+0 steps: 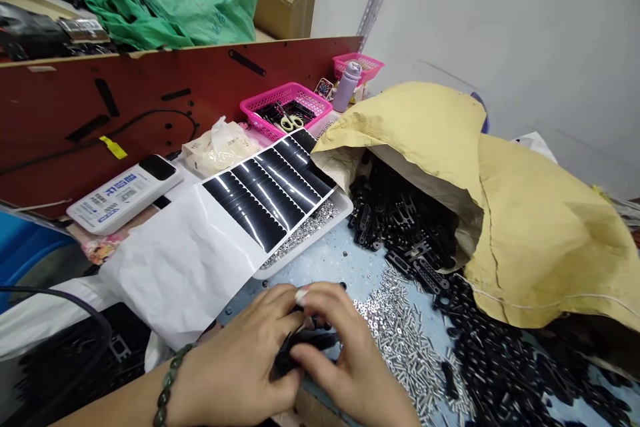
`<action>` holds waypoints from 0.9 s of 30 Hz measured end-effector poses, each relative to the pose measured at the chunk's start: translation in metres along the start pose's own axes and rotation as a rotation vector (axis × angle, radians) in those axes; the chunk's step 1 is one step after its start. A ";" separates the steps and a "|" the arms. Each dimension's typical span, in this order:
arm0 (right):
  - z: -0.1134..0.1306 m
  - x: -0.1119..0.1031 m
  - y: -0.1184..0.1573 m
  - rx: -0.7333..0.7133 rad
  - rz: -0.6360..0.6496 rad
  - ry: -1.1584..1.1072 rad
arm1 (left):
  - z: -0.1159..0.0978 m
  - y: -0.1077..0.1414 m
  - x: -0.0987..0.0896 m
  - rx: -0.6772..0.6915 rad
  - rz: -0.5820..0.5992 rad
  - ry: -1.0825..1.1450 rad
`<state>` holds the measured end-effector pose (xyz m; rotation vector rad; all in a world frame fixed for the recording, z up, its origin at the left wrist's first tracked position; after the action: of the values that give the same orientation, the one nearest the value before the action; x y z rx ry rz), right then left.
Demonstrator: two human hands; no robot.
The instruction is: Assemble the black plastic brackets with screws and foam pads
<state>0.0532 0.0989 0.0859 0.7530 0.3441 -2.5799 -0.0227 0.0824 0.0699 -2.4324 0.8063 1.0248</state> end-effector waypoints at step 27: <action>-0.065 -0.003 -0.034 0.293 -0.510 0.005 | 0.042 -0.006 -0.019 0.111 -0.154 -0.572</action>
<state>0.0690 0.1520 0.0377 0.8599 0.1748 -3.1579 -0.0512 0.1161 0.0569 -1.9166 0.4558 1.4644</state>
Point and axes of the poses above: each hand's wrist, its own y-axis away from the middle knuckle, its own x-axis out of the palm, z = x × y, the point moved 10 cm from there along -y, towards the middle knuckle, and after that the axes turned 3 degrees about x, right-handed, at the moved point
